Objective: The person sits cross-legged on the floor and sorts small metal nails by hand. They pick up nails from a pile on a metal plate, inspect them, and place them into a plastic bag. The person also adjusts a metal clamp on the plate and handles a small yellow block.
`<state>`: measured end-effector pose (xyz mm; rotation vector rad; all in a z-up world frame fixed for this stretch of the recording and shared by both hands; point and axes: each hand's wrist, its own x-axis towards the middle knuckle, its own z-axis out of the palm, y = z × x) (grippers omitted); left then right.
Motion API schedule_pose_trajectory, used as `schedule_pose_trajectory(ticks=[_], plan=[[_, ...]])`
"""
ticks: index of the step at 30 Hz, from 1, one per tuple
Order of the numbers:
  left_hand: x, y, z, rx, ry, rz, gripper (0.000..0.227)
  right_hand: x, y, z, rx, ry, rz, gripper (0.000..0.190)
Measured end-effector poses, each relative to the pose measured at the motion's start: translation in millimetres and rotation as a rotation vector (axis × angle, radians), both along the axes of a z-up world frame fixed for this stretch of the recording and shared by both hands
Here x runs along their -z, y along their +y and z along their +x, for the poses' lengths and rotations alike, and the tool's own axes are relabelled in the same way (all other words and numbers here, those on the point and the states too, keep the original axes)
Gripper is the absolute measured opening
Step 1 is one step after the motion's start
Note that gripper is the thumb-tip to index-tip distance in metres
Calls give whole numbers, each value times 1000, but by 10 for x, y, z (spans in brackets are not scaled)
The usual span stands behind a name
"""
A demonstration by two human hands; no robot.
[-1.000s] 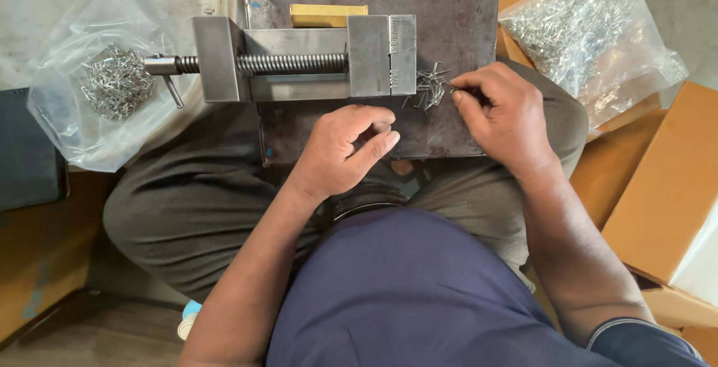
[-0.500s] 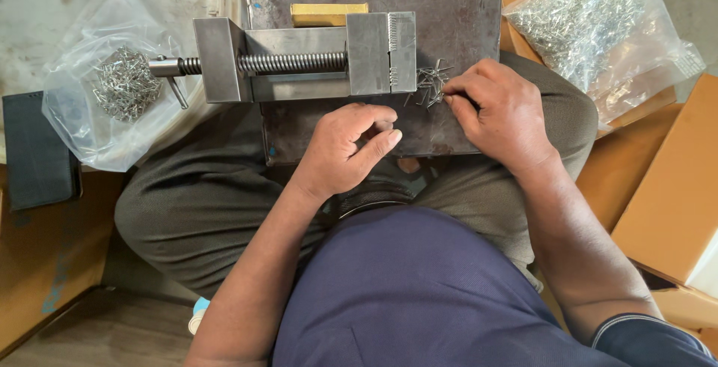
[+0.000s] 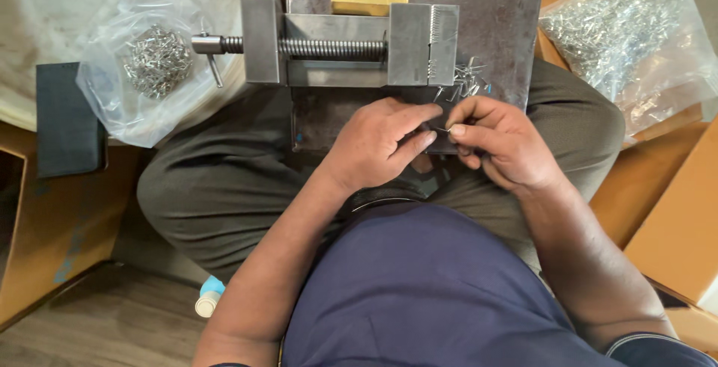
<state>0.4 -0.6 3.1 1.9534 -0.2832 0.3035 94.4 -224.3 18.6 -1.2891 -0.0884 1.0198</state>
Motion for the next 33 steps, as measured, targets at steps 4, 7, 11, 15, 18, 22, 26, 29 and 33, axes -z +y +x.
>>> schedule_pose_trajectory(ticks=[4,7,11,15,18,22,26,29,33], plan=[[39,1,10,20,-2,3,11,135,58,-31,44,219,154,9],[66,10,1,19,28,-14,12,168,87,-109,82,87,95,10],[70,36,19,17,57,-35,15,81,118,-164,-12,-480,-169,18],[80,55,13,25,61,-76,18,-45,178,-170,-77,-911,-147,11],[95,55,2,27,76,-89,20,-144,237,-162,-72,-1076,-146,10],[91,58,6,17,107,-122,24,-277,325,-125,-77,-1208,-221,11],[69,77,-20,-13,120,-169,31,-403,402,-21,34,-1377,-266,10],[44,69,-24,-23,165,-158,31,-478,452,97,17,-1431,-273,10],[31,81,-26,-19,119,-132,29,-545,535,174,-41,-1515,-343,11]])
